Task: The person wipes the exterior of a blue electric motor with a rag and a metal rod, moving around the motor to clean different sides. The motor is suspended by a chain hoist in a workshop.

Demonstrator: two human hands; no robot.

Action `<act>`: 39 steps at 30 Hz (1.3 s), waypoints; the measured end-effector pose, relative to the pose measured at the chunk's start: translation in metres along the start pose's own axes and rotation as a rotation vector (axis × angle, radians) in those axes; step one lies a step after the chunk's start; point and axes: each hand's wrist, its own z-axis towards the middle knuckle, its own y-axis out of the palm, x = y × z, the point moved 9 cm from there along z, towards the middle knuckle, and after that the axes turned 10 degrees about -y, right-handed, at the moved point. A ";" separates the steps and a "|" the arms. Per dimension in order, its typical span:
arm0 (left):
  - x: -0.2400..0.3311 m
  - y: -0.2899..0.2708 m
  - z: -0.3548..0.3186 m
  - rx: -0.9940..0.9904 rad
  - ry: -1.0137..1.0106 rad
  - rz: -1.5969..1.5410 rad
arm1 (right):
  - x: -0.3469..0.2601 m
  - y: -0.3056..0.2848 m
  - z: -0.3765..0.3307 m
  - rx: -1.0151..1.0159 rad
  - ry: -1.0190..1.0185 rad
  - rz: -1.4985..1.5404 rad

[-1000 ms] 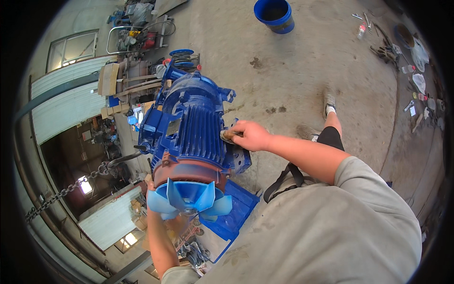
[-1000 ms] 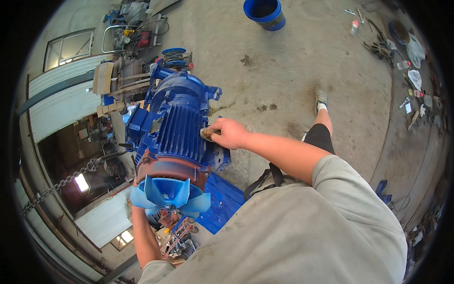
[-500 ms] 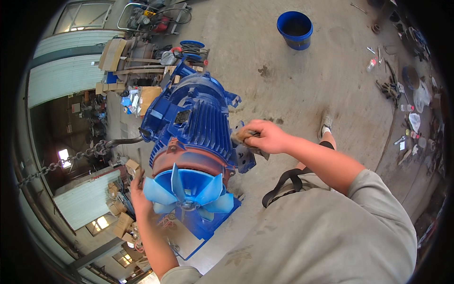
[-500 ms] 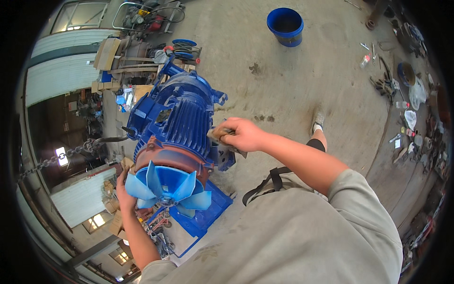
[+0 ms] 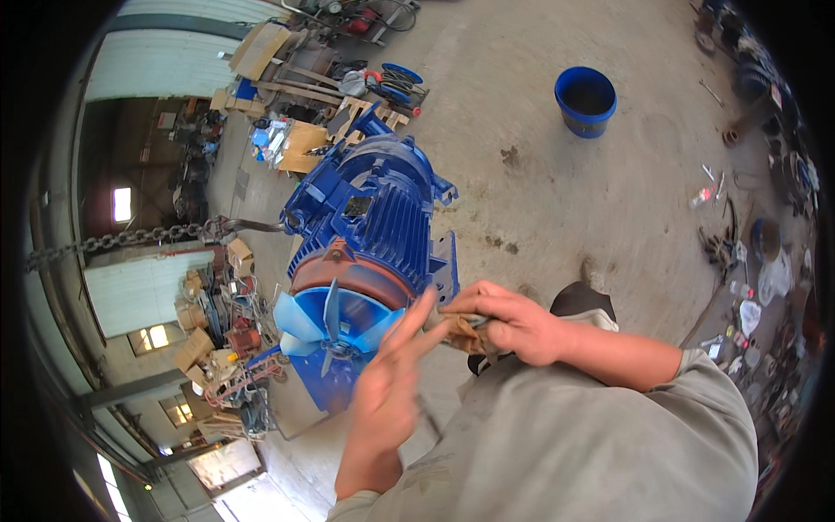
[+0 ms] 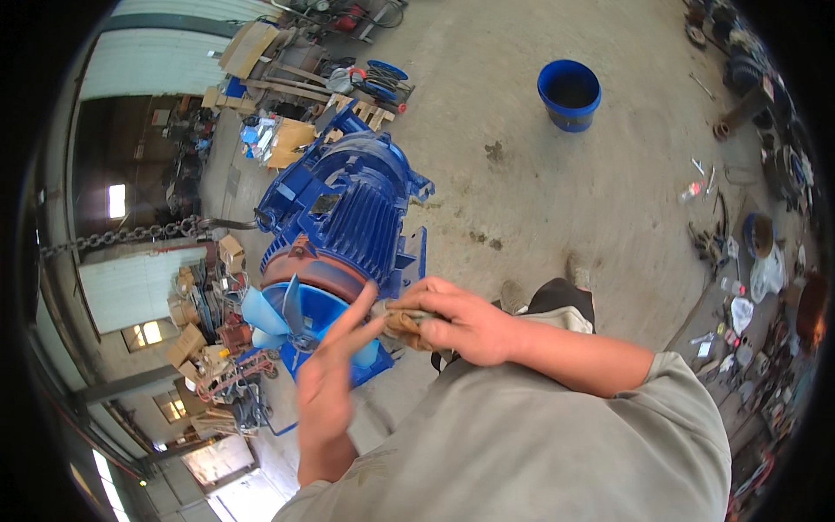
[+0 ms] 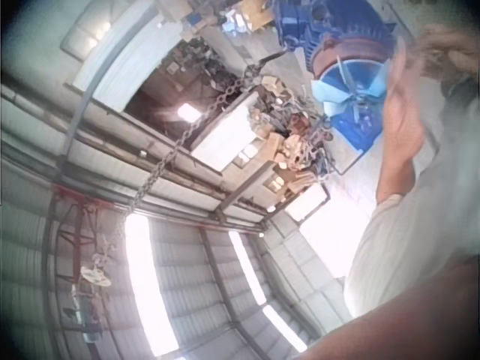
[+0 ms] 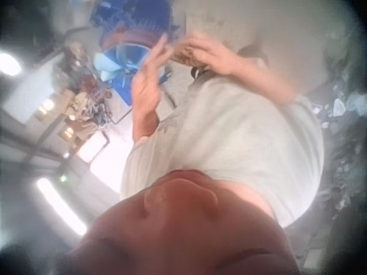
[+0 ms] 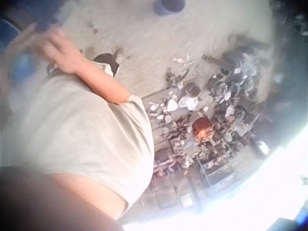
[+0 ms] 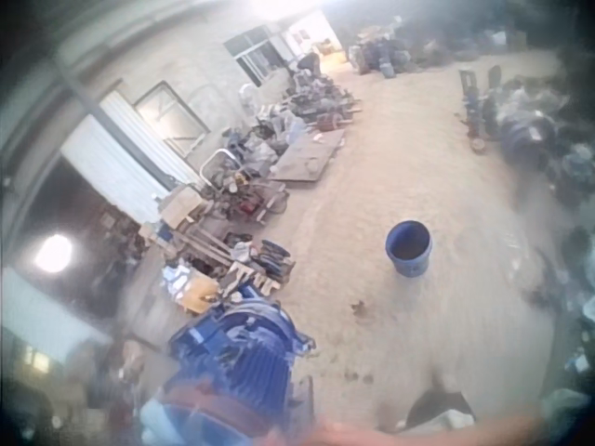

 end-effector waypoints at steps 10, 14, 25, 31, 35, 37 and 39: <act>-0.086 0.166 0.101 -0.264 -0.514 -0.421 | 0.022 -0.090 -0.075 0.298 0.674 -0.149; -0.099 0.200 0.077 -0.339 -0.514 -0.939 | 0.028 -0.113 -0.062 0.382 0.535 -0.212; -0.132 0.187 0.069 0.003 -0.485 -0.943 | -0.002 -0.117 -0.030 0.390 0.365 -0.487; -0.158 0.173 0.053 0.249 -0.712 -1.345 | -0.037 -0.146 -0.036 0.218 0.501 -0.406; -0.154 0.165 0.059 0.254 -0.662 -1.574 | -0.089 -0.138 -0.037 -0.180 0.500 -0.800; -0.154 0.161 0.062 0.269 -0.627 -1.605 | -0.111 -0.126 -0.028 -0.334 0.515 -0.893; -0.157 0.159 0.063 0.320 -0.620 -1.605 | -0.127 -0.120 -0.021 -0.411 0.639 -0.887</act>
